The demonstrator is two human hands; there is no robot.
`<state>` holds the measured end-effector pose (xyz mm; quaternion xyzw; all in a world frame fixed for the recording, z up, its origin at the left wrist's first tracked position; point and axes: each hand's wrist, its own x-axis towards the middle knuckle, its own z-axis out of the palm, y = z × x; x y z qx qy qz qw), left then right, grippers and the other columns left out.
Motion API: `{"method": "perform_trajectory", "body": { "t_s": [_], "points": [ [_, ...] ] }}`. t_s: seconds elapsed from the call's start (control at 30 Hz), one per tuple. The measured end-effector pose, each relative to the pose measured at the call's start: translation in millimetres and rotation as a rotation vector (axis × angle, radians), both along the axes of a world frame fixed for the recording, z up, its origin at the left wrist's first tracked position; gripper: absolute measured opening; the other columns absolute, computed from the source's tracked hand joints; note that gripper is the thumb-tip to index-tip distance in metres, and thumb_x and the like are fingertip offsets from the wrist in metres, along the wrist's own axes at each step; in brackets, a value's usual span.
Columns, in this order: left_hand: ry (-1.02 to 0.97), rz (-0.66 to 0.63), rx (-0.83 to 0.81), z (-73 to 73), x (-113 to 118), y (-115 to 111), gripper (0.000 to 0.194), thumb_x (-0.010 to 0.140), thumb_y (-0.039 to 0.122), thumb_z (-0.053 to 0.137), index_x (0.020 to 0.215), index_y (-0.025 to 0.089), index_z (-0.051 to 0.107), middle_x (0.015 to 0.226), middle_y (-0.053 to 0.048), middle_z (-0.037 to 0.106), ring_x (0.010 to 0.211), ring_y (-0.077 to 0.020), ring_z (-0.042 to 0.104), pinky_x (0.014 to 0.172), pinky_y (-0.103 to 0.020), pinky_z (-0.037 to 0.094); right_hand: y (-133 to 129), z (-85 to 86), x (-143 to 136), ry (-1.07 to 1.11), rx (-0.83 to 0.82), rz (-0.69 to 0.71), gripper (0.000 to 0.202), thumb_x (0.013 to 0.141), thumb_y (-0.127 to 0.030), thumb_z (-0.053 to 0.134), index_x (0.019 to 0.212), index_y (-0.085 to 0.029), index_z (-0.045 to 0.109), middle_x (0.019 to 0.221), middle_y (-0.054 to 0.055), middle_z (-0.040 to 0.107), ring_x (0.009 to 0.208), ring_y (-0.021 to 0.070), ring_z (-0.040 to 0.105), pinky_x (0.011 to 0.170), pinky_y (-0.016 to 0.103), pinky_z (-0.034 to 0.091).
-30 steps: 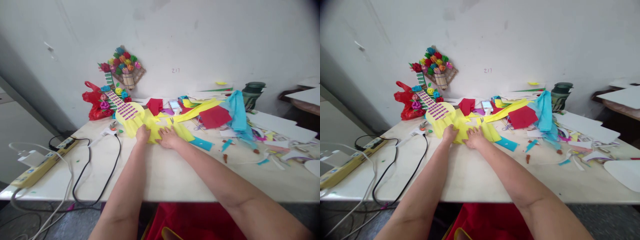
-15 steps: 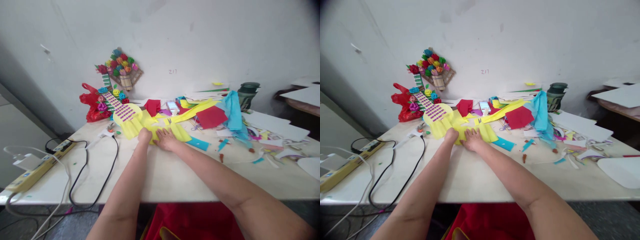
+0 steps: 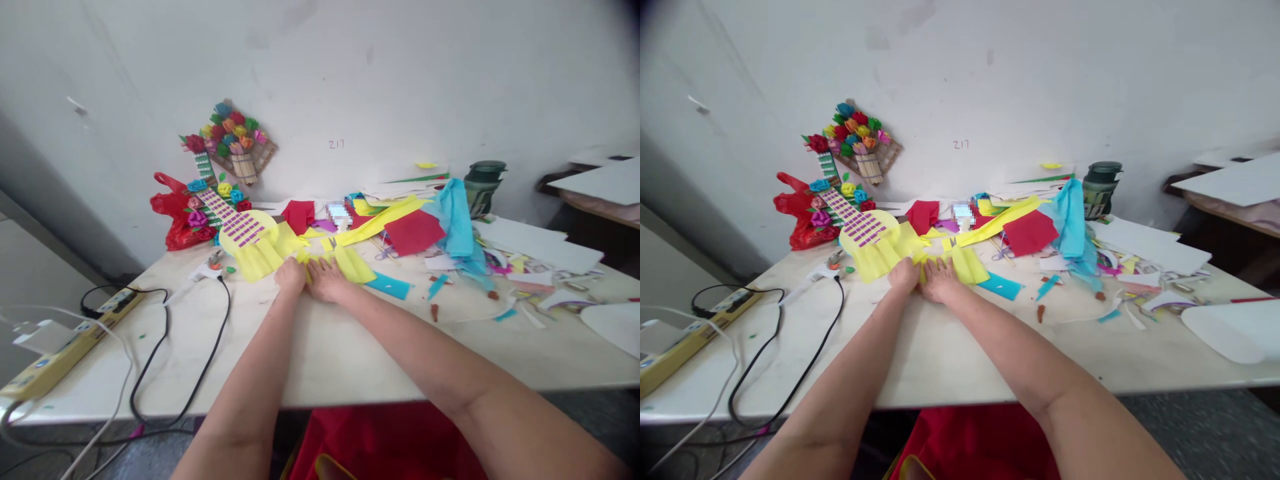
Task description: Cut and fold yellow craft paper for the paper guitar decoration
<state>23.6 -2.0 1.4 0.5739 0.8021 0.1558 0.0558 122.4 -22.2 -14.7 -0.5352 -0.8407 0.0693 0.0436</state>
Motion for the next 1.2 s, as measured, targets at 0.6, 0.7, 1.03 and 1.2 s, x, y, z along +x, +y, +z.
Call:
{"method": "perform_trajectory", "body": {
  "t_s": [0.6, 0.7, 1.03, 1.2],
  "points": [
    [0.021, -0.081, -0.052, 2.4, -3, 5, 0.047, 0.073, 0.049, 0.043, 0.098, 0.012, 0.057, 0.102, -0.016, 0.06, 0.094, -0.0266, 0.056, 0.072, -0.032, 0.042, 1, -1.1, 0, 0.03, -0.011, -0.002, 0.071, 0.081, -0.052, 0.013, 0.136, -0.008, 0.015, 0.142, 0.009, 0.014, 0.13, 0.0281, 0.004, 0.101, 0.048, -0.005],
    [-0.014, -0.087, -0.102, 3.3, -6, 6, 0.045, 0.073, 0.044, 0.045, 0.101, 0.011, 0.056, 0.105, -0.016, 0.059, 0.096, -0.0263, 0.055, 0.073, -0.032, 0.042, 1, 0.1, 0, 0.034, -0.026, -0.009, 0.071, 0.08, -0.053, 0.013, 0.136, -0.009, 0.015, 0.143, 0.008, 0.012, 0.13, 0.0278, 0.003, 0.101, 0.048, -0.004],
    [0.083, -0.117, -0.056, 0.2, -2, 1, 0.041, 0.078, 0.043, 0.038, 0.099, 0.014, 0.057, 0.103, -0.016, 0.059, 0.094, -0.0254, 0.057, 0.074, -0.033, 0.042, 0, 0.2, 1, 0.041, -0.022, -0.007, 0.068, 0.082, -0.049, 0.016, 0.136, -0.008, 0.015, 0.143, 0.01, 0.011, 0.13, 0.0261, 0.003, 0.101, 0.047, -0.005],
    [0.129, -0.141, -0.028, -4.2, -5, 4, 0.04, 0.078, 0.045, 0.038, 0.099, 0.015, 0.056, 0.101, -0.015, 0.06, 0.093, -0.0241, 0.057, 0.073, -0.032, 0.042, 2, -4.1, 3, 0.063, 0.0, 0.008, 0.066, 0.082, -0.046, 0.019, 0.136, -0.007, 0.017, 0.142, 0.011, 0.012, 0.13, 0.026, 0.004, 0.101, 0.047, -0.005]
  ]
}}
